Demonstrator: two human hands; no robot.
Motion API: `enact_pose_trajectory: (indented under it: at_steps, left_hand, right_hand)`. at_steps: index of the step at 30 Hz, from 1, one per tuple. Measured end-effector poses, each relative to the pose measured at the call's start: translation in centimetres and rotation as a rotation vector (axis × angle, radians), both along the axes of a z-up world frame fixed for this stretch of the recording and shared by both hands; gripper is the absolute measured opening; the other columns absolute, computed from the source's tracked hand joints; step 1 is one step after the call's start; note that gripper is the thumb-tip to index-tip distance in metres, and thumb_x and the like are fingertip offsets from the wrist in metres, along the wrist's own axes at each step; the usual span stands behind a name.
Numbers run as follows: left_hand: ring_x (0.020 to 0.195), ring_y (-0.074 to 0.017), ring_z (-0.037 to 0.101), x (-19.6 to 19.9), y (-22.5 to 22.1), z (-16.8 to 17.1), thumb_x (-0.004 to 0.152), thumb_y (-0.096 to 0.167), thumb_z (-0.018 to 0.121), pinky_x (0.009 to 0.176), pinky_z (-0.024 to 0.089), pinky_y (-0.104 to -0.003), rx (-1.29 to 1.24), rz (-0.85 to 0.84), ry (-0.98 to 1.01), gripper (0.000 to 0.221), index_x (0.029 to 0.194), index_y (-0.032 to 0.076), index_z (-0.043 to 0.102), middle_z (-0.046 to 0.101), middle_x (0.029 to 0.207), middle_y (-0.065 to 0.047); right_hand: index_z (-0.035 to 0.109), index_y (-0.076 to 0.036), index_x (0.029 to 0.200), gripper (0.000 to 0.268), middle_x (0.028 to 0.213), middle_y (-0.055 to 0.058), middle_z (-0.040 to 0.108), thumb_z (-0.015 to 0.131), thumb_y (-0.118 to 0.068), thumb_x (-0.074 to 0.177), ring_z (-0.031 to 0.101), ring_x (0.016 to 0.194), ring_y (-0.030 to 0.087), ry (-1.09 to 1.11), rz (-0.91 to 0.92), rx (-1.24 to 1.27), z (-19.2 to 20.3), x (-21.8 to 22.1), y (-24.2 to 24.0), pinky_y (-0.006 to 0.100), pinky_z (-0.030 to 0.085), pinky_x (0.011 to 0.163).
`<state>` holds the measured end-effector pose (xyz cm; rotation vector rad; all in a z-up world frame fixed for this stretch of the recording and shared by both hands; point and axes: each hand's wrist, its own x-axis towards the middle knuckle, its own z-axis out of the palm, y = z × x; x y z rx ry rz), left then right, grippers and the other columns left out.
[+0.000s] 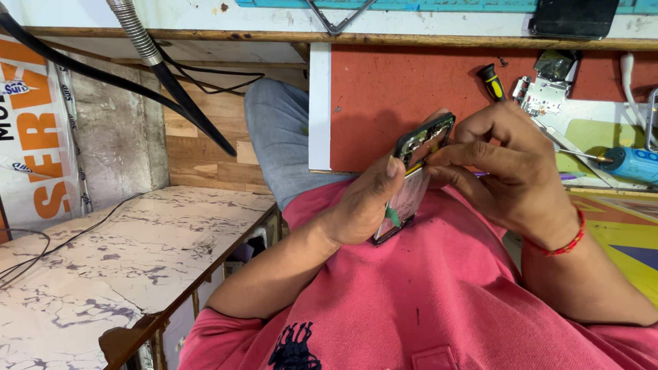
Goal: The person disassembles a smartphone by removing the back cover and unscrewing internal components. They remove the battery and other parts, then reassemble the device by placing the battery back and snapping the back cover into place.
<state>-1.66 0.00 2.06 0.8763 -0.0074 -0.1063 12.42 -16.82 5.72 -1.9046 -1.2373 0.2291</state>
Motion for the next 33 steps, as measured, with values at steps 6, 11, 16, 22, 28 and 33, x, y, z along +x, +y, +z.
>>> enact_pose_trajectory:
  at_steps: [6,11,16,22,28,33]
  left_hand:
    - [0.148,-0.0181,0.03,-0.1,-0.2,0.2,0.118,0.055,0.035,0.132,0.023,-0.034,0.048,-0.006,-0.017,0.079,0.167,-0.004,0.015,0.034,0.163,-0.013]
    - [0.155,-0.0165,0.026,-0.1,-0.5,0.0,0.118,0.055,0.035,0.132,0.02,-0.033,0.053,0.006,-0.049,0.078,0.167,-0.002,0.012,0.027,0.166,-0.011]
    - [0.146,-0.0191,0.034,0.0,-0.8,-0.1,0.117,0.056,0.038,0.127,0.026,-0.035,0.02,-0.025,-0.052,0.081,0.168,-0.002,0.012,0.032,0.162,-0.012]
    - [0.145,-0.0165,0.036,0.1,-0.5,0.5,0.114,0.06,0.044,0.127,0.027,-0.034,0.029,0.018,-0.066,0.088,0.169,0.001,0.008,0.038,0.154,-0.01]
    - [0.144,-0.0127,0.036,0.3,-0.8,1.0,0.114,0.056,0.049,0.128,0.024,-0.032,-0.029,0.032,-0.082,0.085,0.168,0.004,0.009,0.038,0.161,-0.003]
    - [0.137,-0.0122,0.041,-0.1,-1.2,0.7,0.116,0.054,0.049,0.124,0.029,-0.031,-0.069,0.03,-0.056,0.083,0.17,0.004,0.01,0.044,0.15,-0.005]
  right_hand:
    - [0.08,-0.012,0.096,0.033,0.087,0.003,0.05,0.093,-0.007,0.067,0.051,0.082,0.021,-0.169,0.02,0.034,0.3,0.3,-0.1,0.036,0.041,0.071]
    - [0.074,-0.011,0.096,0.03,0.092,0.002,0.049,0.093,-0.009,0.073,0.051,0.089,0.022,-0.09,0.031,0.035,-0.2,0.1,0.0,0.035,0.04,0.076]
    - [0.062,-0.008,0.098,0.034,0.101,0.008,0.05,0.089,-0.009,0.075,0.05,0.098,0.028,-0.035,0.116,-0.117,-0.1,1.0,-0.7,0.037,0.043,0.085]
    - [0.048,-0.012,0.121,0.048,0.118,0.006,0.046,0.081,-0.002,0.087,0.05,0.108,0.017,0.42,-0.019,0.367,-2.1,-1.6,0.0,0.03,0.045,0.096]
    - [0.048,-0.004,0.144,0.055,0.129,0.012,0.06,0.066,0.011,0.094,0.058,0.098,0.012,1.089,-0.079,0.522,-2.8,-2.2,-1.2,0.024,0.053,0.089]
    - [0.051,-0.007,0.137,0.051,0.123,0.008,0.054,0.075,0.005,0.094,0.053,0.101,0.011,0.699,-0.142,0.46,-3.2,-2.6,-0.9,0.023,0.047,0.092]
